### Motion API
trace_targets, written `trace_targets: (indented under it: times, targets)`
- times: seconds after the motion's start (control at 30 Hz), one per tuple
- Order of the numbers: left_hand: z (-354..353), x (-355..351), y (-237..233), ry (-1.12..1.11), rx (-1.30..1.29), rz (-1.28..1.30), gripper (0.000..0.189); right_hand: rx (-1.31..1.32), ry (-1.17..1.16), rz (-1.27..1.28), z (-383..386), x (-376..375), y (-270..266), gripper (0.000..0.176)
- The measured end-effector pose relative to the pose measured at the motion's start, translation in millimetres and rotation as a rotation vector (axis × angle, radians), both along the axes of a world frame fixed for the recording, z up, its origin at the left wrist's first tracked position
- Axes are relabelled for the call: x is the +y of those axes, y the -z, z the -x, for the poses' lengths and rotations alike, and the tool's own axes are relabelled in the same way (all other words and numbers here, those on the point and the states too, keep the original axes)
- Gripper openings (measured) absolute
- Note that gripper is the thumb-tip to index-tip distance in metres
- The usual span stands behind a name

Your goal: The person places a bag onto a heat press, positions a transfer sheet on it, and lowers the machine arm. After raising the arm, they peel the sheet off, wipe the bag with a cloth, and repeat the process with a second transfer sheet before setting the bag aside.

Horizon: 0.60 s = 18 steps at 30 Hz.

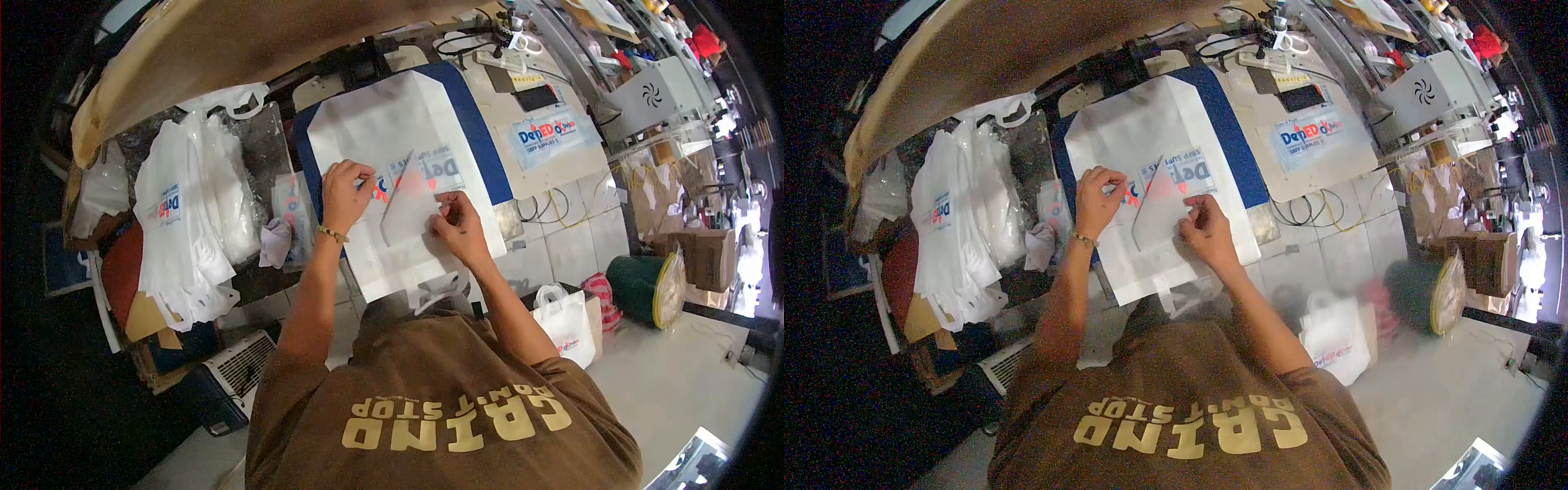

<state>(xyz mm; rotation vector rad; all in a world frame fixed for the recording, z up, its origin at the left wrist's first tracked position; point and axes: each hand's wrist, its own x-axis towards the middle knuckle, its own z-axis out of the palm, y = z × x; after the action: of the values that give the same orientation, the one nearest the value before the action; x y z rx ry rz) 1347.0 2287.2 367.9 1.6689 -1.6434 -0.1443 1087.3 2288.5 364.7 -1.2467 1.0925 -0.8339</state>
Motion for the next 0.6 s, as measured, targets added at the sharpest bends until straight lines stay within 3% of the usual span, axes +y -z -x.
trace_targets:
  times: [0.1,0.17,0.3,0.4,0.47,0.6]
  targets:
    - [2.4,-4.0,-6.8,0.041,0.059,-0.065,0.012,-0.075,-0.004,-0.032,2.8,2.8,-3.5,0.031]
    - [5.5,-2.0,-11.1,0.011,-0.086,-0.033,0.014,-0.060,0.001,-0.005,2.6,2.6,3.6,0.031]
    - [8.5,-3.1,-10.6,-0.003,-0.102,-0.043,0.015,-0.029,0.008,0.071,2.0,2.7,12.7,0.030]
    - [1.2,-5.4,-2.8,0.030,-0.014,-0.067,0.017,-0.037,-0.004,0.069,2.2,1.9,12.7,0.031]
    - [-2.7,-7.4,1.4,0.032,0.348,-0.148,0.020,-0.028,-0.004,0.075,1.8,1.7,12.2,0.030]
    - [2.5,-7.6,0.2,0.004,0.136,-0.126,0.021,0.013,-0.010,0.095,0.2,1.1,10.8,0.030]
